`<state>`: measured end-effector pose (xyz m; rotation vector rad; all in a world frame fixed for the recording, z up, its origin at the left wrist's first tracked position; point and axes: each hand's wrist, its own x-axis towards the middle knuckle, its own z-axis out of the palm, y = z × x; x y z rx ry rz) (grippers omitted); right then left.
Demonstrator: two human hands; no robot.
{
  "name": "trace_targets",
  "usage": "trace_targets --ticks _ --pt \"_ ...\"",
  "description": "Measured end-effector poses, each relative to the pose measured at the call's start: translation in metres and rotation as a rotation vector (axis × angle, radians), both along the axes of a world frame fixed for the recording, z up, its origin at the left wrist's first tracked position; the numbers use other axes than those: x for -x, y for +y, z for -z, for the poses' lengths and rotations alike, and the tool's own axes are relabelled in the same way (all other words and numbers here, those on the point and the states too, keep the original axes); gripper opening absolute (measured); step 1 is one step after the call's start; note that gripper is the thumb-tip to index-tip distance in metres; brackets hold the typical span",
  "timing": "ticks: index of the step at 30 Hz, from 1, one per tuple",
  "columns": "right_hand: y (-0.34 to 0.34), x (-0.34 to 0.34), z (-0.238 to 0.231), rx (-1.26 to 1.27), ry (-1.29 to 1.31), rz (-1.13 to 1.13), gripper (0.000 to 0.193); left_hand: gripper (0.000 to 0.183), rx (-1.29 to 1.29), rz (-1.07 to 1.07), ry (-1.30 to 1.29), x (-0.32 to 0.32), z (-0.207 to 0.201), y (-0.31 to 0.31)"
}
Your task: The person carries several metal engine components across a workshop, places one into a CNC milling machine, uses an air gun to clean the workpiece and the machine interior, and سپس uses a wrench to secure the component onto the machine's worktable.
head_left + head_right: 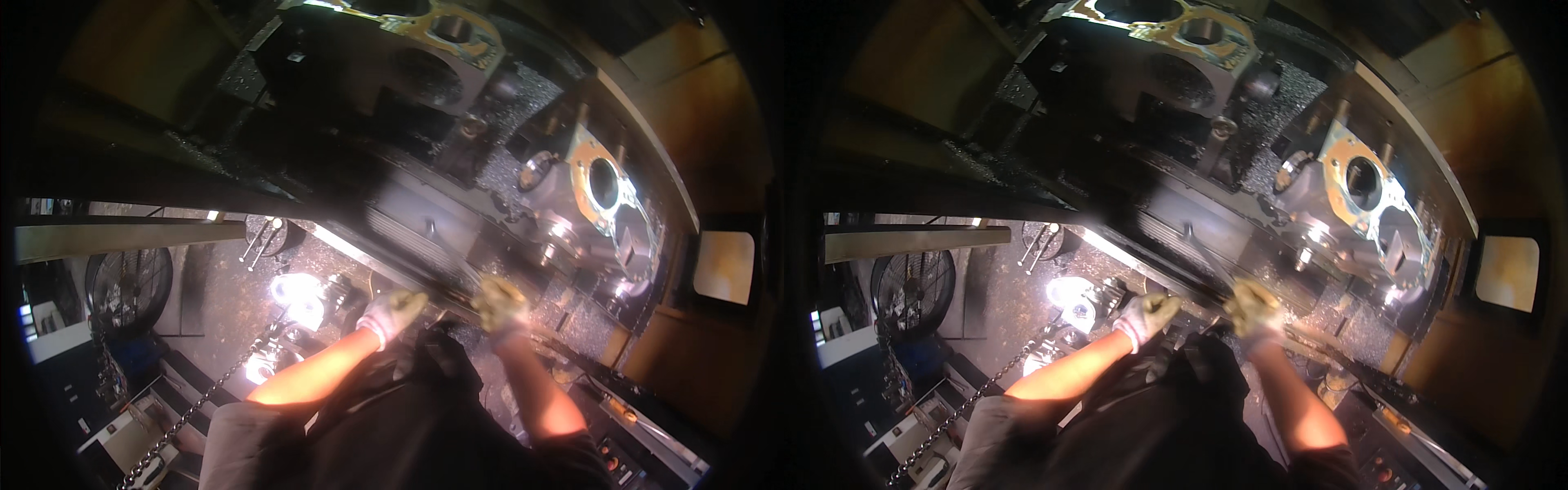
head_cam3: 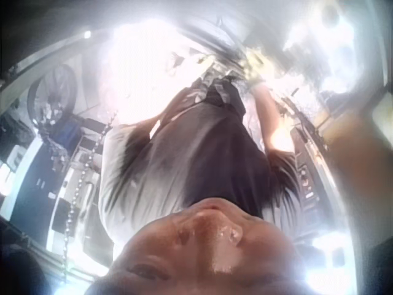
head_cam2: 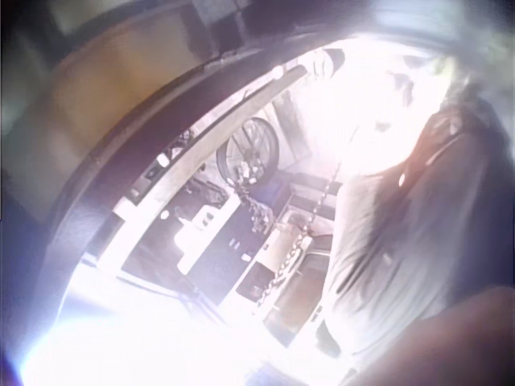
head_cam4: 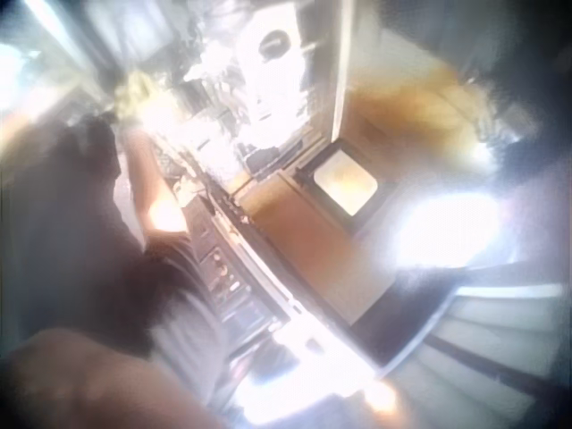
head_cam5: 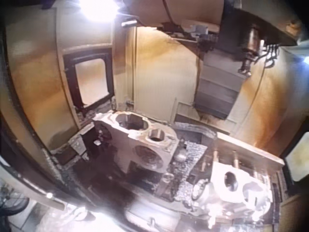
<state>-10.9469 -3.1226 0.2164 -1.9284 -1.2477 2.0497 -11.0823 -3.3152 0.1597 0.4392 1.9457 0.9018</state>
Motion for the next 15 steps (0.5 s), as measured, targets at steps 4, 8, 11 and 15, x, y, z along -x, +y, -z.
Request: trace_targets --ticks 4,8,11,15 --pt "-0.017 0.129 0.101 0.161 0.250 0.448 0.024 0.031 0.066 -0.112 0.024 0.024 0.016 -0.058" --pt "-0.005 0.221 0.189 0.318 0.498 0.794 0.022 0.034 0.093 -0.079 0.134 0.048 0.026 -0.124" --pt "0.001 0.272 0.222 0.470 0.479 0.872 0.037 0.034 0.192 -0.454 -0.150 0.058 0.010 -0.137" --pt "0.019 0.289 0.250 0.851 0.729 0.829 0.048 0.031 0.030 -0.654 -0.233 0.060 0.021 -0.149"
